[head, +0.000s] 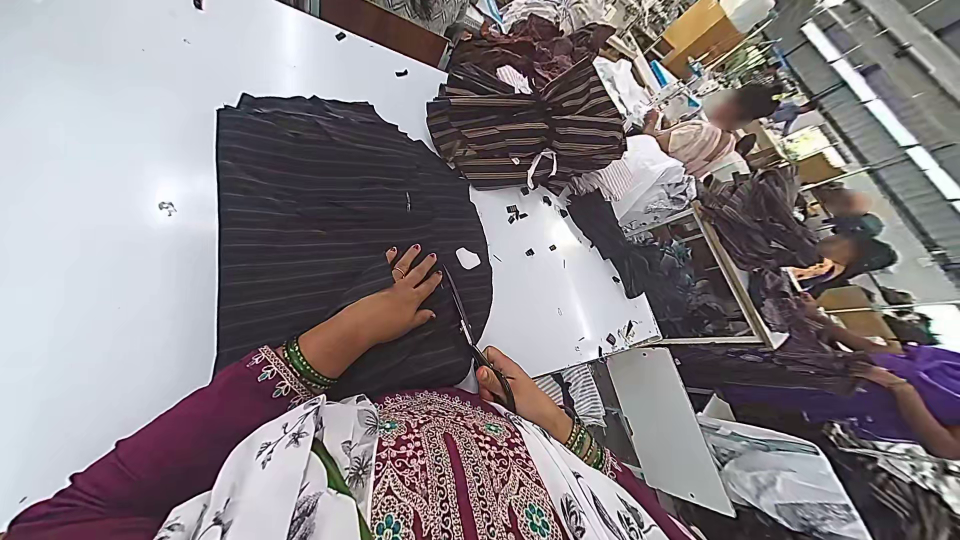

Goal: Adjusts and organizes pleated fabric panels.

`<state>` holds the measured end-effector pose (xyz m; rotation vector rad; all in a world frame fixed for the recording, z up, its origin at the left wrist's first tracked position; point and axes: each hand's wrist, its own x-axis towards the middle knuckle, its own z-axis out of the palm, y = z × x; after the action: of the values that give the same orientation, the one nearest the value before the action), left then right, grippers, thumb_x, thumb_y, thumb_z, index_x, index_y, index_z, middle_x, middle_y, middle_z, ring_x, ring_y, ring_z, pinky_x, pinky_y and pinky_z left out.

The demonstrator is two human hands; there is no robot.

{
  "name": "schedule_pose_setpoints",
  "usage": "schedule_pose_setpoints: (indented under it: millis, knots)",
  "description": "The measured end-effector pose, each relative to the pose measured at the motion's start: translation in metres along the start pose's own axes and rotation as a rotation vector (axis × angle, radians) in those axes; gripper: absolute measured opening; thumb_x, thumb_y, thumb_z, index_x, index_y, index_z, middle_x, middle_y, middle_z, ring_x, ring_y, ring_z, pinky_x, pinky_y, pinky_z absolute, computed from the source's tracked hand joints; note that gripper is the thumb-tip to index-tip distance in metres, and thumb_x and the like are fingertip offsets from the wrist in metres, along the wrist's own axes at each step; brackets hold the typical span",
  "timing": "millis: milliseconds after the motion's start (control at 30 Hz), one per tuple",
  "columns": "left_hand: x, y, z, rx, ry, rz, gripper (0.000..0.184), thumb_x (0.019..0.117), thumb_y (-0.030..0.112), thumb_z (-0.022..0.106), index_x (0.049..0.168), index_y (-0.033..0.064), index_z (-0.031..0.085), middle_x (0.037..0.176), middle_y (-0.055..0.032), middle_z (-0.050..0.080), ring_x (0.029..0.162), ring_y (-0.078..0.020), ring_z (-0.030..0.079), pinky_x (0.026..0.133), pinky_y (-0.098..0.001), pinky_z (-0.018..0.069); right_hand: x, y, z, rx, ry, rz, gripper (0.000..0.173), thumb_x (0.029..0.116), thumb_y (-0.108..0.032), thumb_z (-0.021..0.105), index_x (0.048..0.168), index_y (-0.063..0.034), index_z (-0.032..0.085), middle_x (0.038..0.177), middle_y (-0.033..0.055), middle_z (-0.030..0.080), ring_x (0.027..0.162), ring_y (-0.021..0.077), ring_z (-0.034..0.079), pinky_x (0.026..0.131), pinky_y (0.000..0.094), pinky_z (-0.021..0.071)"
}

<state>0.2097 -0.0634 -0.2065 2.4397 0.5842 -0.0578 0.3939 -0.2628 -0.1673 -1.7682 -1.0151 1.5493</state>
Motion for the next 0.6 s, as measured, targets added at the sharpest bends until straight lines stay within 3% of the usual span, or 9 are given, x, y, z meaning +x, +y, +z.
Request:
schedule_pose_setpoints:
  millis: [133,233,300,367,500,600]
  knots:
    - [0.0,0.0,0.0,-0.004,-0.011,0.003,0.066,0.1083,0.041,0.045,0.163,0.0081,0.027,0.172,-0.0167,0.009,0.158,-0.0395,-0.009,0.119,-0.0666,-0.0101,-0.003,0.007,0.004,0.026,0.024,-0.053,0.045,0.0915,-0.053,0.07,0.094,-0.0129,0.048,0.062,-0.0147,0.048,0.053,-0.0064,0.046,0.055,0.0119,0.0404]
    - [0.0,-0.002,0.001,-0.004,0.0,0.013,0.066,0.1083,0.041,0.045,0.163,0.008,0.027,0.172,-0.0166,0.01,0.158,-0.0394,-0.008,0.12,-0.0662,-0.0107,-0.003,0.004,-0.001,0.008,-0.037,-0.001,0.06,0.0858,-0.068,0.069,0.1,-0.0132,0.047,0.065,-0.0139,0.049,0.056,-0.0058,0.047,0.058,0.0126,0.0423]
    - [0.0,-0.002,0.0,0.003,-0.014,0.011,0.066,0.1087,0.042,0.044,0.163,0.0079,0.026,0.172,-0.0167,0.009,0.158,-0.0395,-0.009,0.119,-0.0665,-0.0106,-0.002,-0.002,-0.003,0.009,-0.085,0.054,0.076,0.077,-0.081,0.067,0.106,-0.0133,0.045,0.066,-0.0125,0.05,0.055,-0.004,0.049,0.057,0.0139,0.0441]
    - [0.0,-0.002,0.001,0.0,-0.003,0.019,0.066,0.1086,0.041,0.045,0.162,0.0069,0.027,0.172,-0.0176,0.01,0.158,-0.0401,-0.009,0.119,-0.0672,-0.011,0.002,-0.005,-0.002,0.027,-0.086,0.063,0.079,0.0752,-0.083,0.066,0.107,-0.0134,0.044,0.064,-0.0122,0.049,0.053,-0.0034,0.048,0.056,0.0143,0.0437]
    - [-0.001,-0.002,-0.001,-0.004,-0.007,0.017,0.066,0.1086,0.041,0.045,0.163,0.0079,0.027,0.172,-0.0171,0.009,0.158,-0.0392,-0.009,0.12,-0.0651,-0.0092,0.007,-0.006,0.005,0.054,-0.022,0.008,0.054,0.091,-0.061,0.066,0.103,-0.0124,0.046,0.062,-0.013,0.049,0.053,-0.0037,0.048,0.056,0.0138,0.0439]
    - [-0.001,-0.002,0.0,-0.017,0.001,0.025,0.065,0.1082,0.041,0.046,0.162,0.0077,0.029,0.172,-0.0168,0.01,0.158,-0.0391,-0.007,0.12,-0.0656,-0.0091,0.007,-0.003,0.011,0.061,0.026,-0.035,0.038,0.0963,-0.045,0.066,0.098,-0.0124,0.047,0.06,-0.0138,0.049,0.051,-0.0045,0.048,0.055,0.0132,0.0436]
